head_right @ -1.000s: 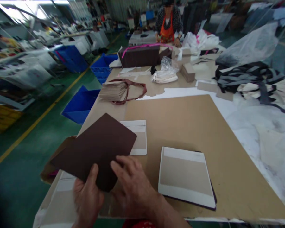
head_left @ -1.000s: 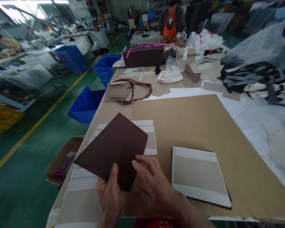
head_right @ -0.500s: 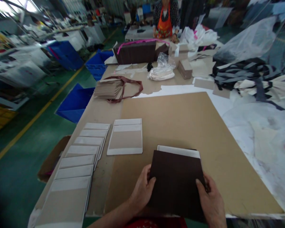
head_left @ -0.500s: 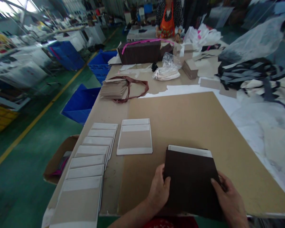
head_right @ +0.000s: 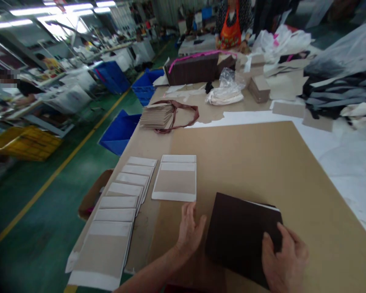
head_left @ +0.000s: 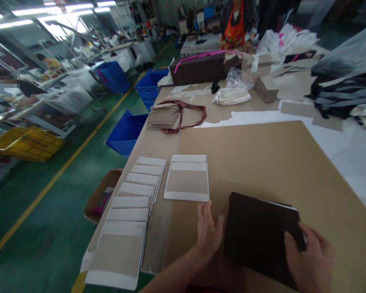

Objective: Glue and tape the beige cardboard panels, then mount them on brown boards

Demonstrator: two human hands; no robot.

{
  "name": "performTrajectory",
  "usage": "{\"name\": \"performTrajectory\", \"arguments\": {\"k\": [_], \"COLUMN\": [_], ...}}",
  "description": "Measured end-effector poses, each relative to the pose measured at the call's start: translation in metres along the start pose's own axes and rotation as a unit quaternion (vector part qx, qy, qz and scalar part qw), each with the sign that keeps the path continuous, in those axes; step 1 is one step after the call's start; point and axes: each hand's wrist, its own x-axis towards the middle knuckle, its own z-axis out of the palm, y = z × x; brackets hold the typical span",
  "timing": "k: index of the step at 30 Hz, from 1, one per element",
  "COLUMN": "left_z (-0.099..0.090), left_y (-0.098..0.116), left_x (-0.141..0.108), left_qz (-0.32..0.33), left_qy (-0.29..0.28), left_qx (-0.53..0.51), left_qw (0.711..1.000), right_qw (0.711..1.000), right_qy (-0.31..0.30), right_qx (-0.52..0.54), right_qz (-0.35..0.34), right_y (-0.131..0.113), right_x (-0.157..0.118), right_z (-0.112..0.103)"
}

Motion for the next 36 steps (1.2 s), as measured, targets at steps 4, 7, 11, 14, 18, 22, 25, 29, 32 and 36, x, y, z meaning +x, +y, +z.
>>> {"name": "performTrajectory", "arguments": {"k": [4,7,11,14,18,22,25,29,32,36], "left_z": [-0.044,-0.073,-0.087,-0.086,-0.082,-0.082,-0.088,-0.102,-0.108,-0.089], "left_y": [-0.067,-0.104,-0.125,-0.129,-0.135,-0.141,-0.136,-0.105,-0.064,-0.002], "left_x": [0.036,0.057,0.066,0.065,0.063,0.065,0.066,0.060,0.044,0.005], "left_qz": [-0.022,-0.054,-0.063,-0.063,-0.063,-0.060,-0.058,-0.078,-0.117,-0.133], "left_qy": [0.105,0.091,0.041,0.046,0.051,0.059,0.086,0.163,0.114,-0.066], "left_qx": [0.155,0.233,0.245,0.230,0.211,0.182,0.145,0.070,-0.098,-0.296], "left_qw": [0.982,0.967,0.967,0.970,0.974,0.980,0.984,0.981,0.982,0.944], "right_qw": [0.959,0.910,0.926,0.937,0.943,0.905,0.884,0.863,0.821,0.850], "right_qy": [-0.181,-0.311,-0.326,-0.314,-0.290,-0.328,-0.354,-0.354,-0.357,-0.251], "right_qx": [0.203,0.250,0.156,0.123,0.164,0.258,0.293,0.344,0.425,0.398], "right_qz": [-0.084,-0.112,-0.108,-0.085,0.011,0.075,0.091,0.109,0.134,0.239], "right_y": [-0.083,-0.138,-0.170,-0.174,-0.178,-0.193,-0.203,-0.192,-0.157,-0.074], "right_x": [-0.006,-0.011,-0.013,-0.013,-0.004,0.011,0.019,0.023,0.019,0.002], "right_z": [0.030,0.082,0.150,0.172,0.171,0.169,0.166,0.130,0.074,0.001]}}
